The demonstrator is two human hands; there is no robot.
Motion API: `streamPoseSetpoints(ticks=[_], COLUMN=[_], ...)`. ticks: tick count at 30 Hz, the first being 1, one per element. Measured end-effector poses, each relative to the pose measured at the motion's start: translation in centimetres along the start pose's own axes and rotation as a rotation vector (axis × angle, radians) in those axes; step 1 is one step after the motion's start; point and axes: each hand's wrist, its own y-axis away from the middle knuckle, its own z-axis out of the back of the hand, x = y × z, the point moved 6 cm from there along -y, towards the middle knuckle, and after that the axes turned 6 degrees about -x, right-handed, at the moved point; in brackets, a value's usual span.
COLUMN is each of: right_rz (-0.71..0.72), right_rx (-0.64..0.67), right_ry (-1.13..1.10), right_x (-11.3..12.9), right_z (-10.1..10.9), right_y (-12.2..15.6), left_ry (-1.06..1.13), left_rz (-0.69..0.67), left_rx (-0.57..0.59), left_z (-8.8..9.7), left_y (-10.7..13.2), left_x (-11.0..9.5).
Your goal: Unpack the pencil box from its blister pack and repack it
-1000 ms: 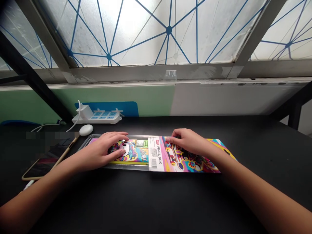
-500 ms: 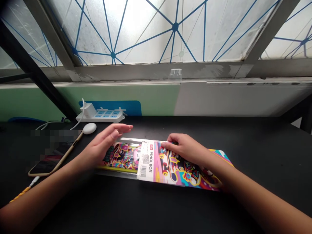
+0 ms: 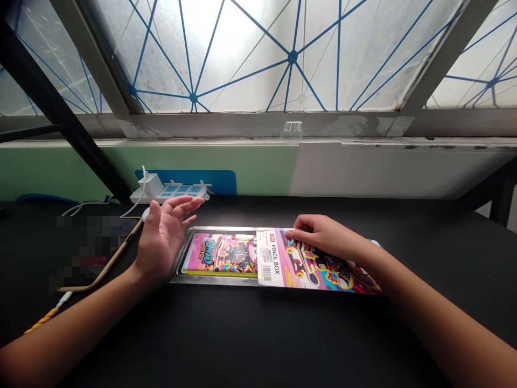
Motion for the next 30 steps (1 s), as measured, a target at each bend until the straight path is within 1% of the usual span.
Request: streamPoseSetpoints(ticks=[3,7,12,15,19,22,25,27,28,30], right_rz=[0.014,0.016,0.131,0.161,0.215,0.258,0.282,0.282,0.277,0.258], right_rx=[-0.025,-0.036,-0.070,-0.055,-0.052,-0.096,-0.149,-0.179,-0.192,-0.212], right_ry=[0.037,0.098,0.258,0.309,0.366,0.417,0.451,0.451,0.443,0.416], right_x=[0.5,1.4,3.6,6.0,10.8,14.5,16.8,17.2,16.9,15.7], right_z=[-0.1,-0.7,-2.0,-3.3,-5.6,-7.6,-9.2,-9.5,-9.3,-8.4], right_y=[0.3,0.3,-0.9,-1.9,-2.9,-3.3,-3.2,-2.9,-2.7,-2.2], left_ry=[-0.017,0.000,0.089,0.139,0.134,0.099,0.162,0.201,0.202,0.180], left_rz=[-0.007,0.013,0.045,0.058,0.064,0.055,0.060,0.068,0.080,0.129], left_rx=[-0.040,-0.049,-0.076,-0.080,-0.085,-0.081,-0.081,-0.104,-0.130,-0.197], left_z=[0.3,0.4,0.5,0.6,0.6,0.6,0.6,0.8,0.9,1.4], left_y=[0.0,0.0,0.0,0.0,0.0,0.0,0.0,-0.1,-0.2,-0.3], left_x=[-0.4,-0.5,-0.3,-0.2,-0.2,-0.3,-0.3,-0.2,-0.1,0.4])
